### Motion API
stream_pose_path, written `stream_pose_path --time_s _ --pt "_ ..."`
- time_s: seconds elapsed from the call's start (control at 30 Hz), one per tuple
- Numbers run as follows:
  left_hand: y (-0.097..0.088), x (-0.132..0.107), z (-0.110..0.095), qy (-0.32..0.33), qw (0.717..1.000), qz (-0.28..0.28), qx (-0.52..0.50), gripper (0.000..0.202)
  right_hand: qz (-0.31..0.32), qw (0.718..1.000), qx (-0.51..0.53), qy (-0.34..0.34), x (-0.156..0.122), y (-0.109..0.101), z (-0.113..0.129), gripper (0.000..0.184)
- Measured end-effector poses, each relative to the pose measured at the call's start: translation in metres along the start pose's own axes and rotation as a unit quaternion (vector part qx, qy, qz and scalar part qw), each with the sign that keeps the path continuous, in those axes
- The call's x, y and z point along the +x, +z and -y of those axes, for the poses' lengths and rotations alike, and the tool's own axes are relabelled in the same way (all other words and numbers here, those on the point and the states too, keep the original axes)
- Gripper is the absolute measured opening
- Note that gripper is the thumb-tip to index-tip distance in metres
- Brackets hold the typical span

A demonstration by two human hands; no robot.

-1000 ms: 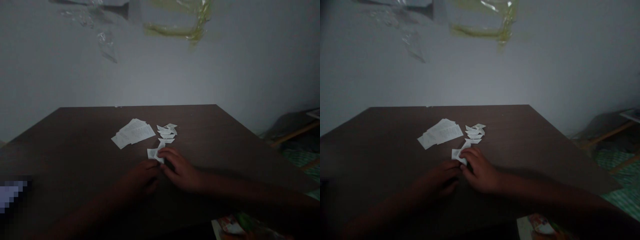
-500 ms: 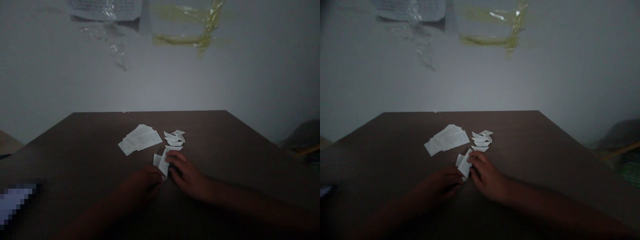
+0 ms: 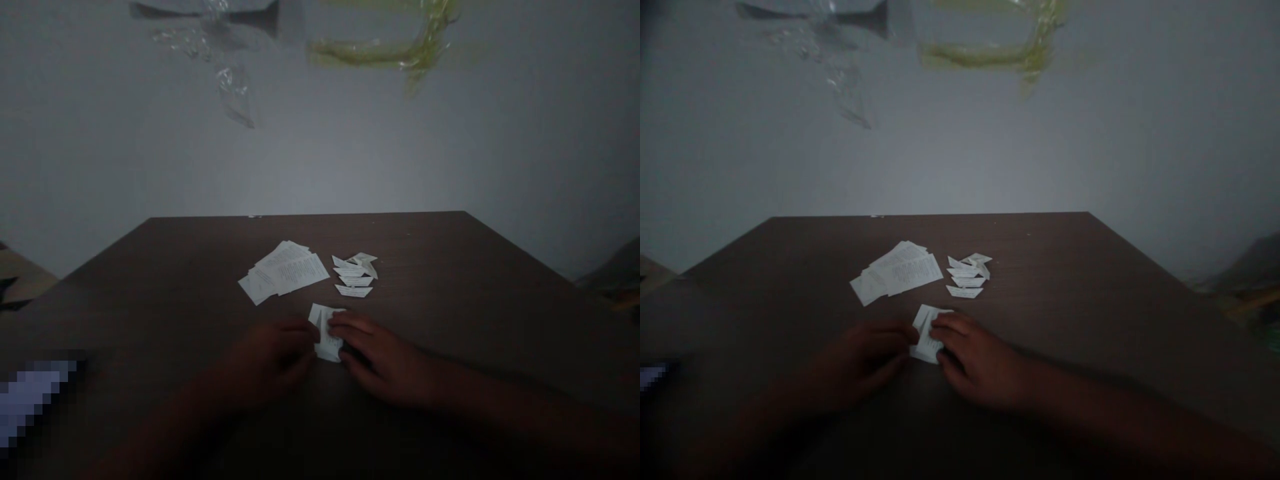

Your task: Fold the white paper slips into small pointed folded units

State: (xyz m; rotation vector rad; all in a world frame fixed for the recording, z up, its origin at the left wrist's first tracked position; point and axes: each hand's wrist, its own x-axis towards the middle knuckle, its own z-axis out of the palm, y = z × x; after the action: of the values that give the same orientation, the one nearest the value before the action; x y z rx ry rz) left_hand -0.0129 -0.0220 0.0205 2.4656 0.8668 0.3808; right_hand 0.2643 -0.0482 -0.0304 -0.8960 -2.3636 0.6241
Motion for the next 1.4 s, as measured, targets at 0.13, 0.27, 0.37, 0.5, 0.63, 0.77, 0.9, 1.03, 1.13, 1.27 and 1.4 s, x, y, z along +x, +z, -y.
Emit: stream_pose_path --time_s 0.13,0.27,0.37,0.5,0.63,0.77,0.9,1.03,1.13,1.27,1.4 --pt "0.003 0.003 0.017 -0.071 0.996 -0.045 0.033 0.018 0.018 1.0 -0.01 0.008 0.0 -0.002 0.002 0.045" --pt "0.01 0.002 0.023 -0.055 0.997 -0.033 0.045 0.027 0.015 1.0 -0.016 -0.006 -0.001 -0.001 0.0 0.044" --pt "0.012 0.001 0.022 -0.023 0.999 -0.002 0.043 0.025 0.016 1.0 -0.02 -0.012 0.0 -0.002 0.0 0.044" --pt "0.013 0.001 0.021 0.001 0.999 0.029 0.026 0.026 0.014 0.999 -0.02 -0.031 0.001 -0.002 0.0 0.04" --pt "0.013 0.002 0.022 -0.02 0.999 0.034 0.014 0.027 0.027 0.998 -0.028 -0.039 0.0 -0.003 -0.001 0.037" --pt "0.012 0.002 0.024 -0.047 0.999 0.007 0.014 0.029 0.034 0.998 -0.033 -0.033 0.0 -0.006 0.001 0.037" --pt "0.012 0.001 0.024 -0.032 0.999 0.015 0.027 0.033 0.06 0.997 -0.042 -0.026 0.001 -0.01 0.005 0.038" --pt "0.011 0.0 0.021 -0.033 0.999 0.024 0.02 0.033 0.087 0.995 -0.056 -0.018 0.003 -0.01 0.006 0.042" --pt "0.01 0.0 0.022 -0.037 0.998 0.033 0.026 0.037 0.096 0.993 -0.058 -0.023 0.003 -0.01 0.005 0.045" --pt "0.013 0.0 0.031 -0.009 0.999 0.027 0.032 0.049 0.103 0.992 -0.067 -0.03 0.004 -0.01 0.005 0.045" --pt "0.018 -0.002 0.036 0.004 0.999 -0.027 0.037 0.048 0.11 0.991 -0.07 -0.03 0.005 -0.011 0.005 0.044"
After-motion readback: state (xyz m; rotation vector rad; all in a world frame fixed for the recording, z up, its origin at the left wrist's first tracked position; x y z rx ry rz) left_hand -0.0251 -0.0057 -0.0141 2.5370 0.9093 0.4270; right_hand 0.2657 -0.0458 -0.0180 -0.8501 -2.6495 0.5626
